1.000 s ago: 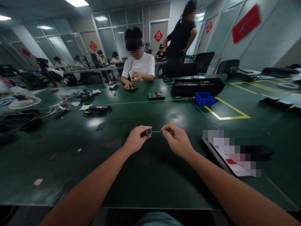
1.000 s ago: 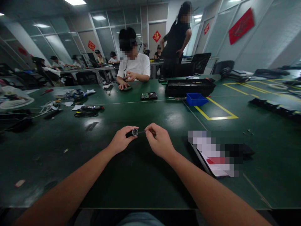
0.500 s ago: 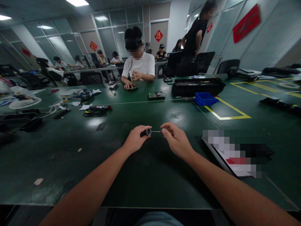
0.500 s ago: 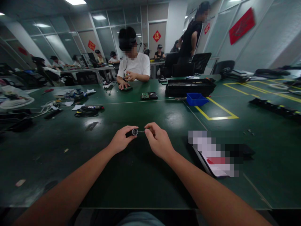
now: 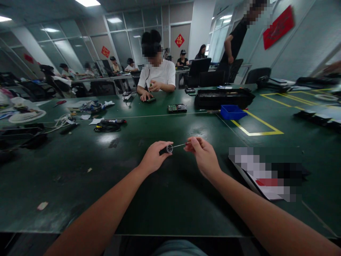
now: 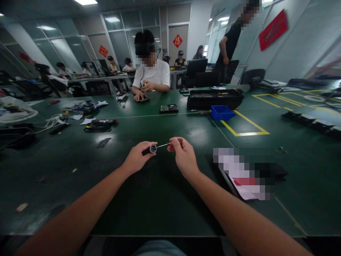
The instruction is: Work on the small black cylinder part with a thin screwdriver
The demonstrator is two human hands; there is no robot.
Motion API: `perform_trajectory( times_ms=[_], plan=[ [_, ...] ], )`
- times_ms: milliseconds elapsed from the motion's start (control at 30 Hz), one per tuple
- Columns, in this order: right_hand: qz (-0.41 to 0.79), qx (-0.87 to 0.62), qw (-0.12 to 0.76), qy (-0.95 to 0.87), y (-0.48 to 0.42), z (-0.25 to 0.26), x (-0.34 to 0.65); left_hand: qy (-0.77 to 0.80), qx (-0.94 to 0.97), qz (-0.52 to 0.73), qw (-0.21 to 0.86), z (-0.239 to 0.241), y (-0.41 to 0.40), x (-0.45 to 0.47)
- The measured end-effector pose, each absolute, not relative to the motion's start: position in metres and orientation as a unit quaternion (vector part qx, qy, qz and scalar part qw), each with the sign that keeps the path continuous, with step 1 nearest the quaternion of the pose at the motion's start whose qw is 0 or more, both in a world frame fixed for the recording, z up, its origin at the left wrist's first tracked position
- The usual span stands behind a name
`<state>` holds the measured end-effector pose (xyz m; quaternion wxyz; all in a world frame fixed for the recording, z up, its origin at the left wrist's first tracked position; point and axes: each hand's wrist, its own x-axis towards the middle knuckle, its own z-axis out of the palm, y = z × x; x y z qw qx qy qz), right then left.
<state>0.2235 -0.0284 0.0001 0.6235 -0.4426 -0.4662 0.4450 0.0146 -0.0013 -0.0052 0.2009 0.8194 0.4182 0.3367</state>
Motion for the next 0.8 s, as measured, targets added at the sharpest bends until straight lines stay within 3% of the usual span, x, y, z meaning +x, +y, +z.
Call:
perform_trajectory(
  times_ms=[133,800],
  plan=[
    [0.512,-0.443,0.622,-0.393,-0.023,-0.004,0.228,0.4,0.853,0.294,0.163,-0.005,0.001,0.012],
    [0.21,-0.506,0.508,-0.665,-0.04,0.007,0.226,0.428,0.86,0.233,0.149,-0.01,0.0,0.012]
  ],
)
